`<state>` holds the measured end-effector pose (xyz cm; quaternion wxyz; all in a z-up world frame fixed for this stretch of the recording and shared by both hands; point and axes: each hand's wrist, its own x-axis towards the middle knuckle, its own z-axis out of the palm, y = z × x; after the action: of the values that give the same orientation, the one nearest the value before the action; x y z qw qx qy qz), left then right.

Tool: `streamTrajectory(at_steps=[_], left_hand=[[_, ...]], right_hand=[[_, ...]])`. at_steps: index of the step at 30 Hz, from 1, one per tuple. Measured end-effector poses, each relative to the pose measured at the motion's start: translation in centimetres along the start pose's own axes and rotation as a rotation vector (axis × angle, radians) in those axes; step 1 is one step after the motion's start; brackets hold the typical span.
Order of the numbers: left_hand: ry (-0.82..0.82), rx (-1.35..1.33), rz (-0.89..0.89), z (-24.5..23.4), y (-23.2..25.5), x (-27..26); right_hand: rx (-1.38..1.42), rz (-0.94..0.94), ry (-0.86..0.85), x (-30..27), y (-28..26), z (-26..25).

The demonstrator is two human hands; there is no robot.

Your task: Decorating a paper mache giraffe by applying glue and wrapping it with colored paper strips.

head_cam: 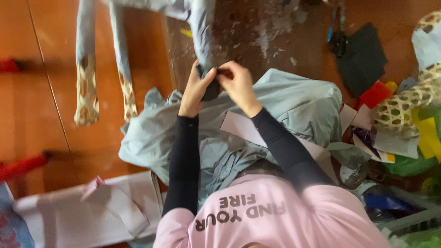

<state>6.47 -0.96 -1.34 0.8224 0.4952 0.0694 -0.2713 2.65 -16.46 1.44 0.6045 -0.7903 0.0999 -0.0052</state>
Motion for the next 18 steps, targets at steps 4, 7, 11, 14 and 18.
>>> streamTrajectory(at_steps=[4, 7, 11, 14, 18], left_hand=[[-0.091, 0.045, 0.062, -2.0, -2.0, 1.1], [-0.133, 0.096, 0.099, -2.5, -1.6, 0.9], [-0.144, 0.134, 0.053, -2.4, -0.8, 0.4], [-0.126, 0.14, -0.009, -2.3, -0.1, 0.3], [-0.102, 0.103, -0.096, -0.6, 2.1, -1.0]], right_hand=[[-0.076, -0.19, 0.155, -0.3, -1.1, 1.7], [-0.16, -0.3, 0.228, -0.6, -1.8, 2.1], [-0.232, -0.422, 0.144, -0.4, -1.5, 2.1], [-0.192, -0.363, 0.012, -0.2, -1.9, 0.9], [-0.045, -0.255, -0.283, 1.0, -1.7, -2.5]])
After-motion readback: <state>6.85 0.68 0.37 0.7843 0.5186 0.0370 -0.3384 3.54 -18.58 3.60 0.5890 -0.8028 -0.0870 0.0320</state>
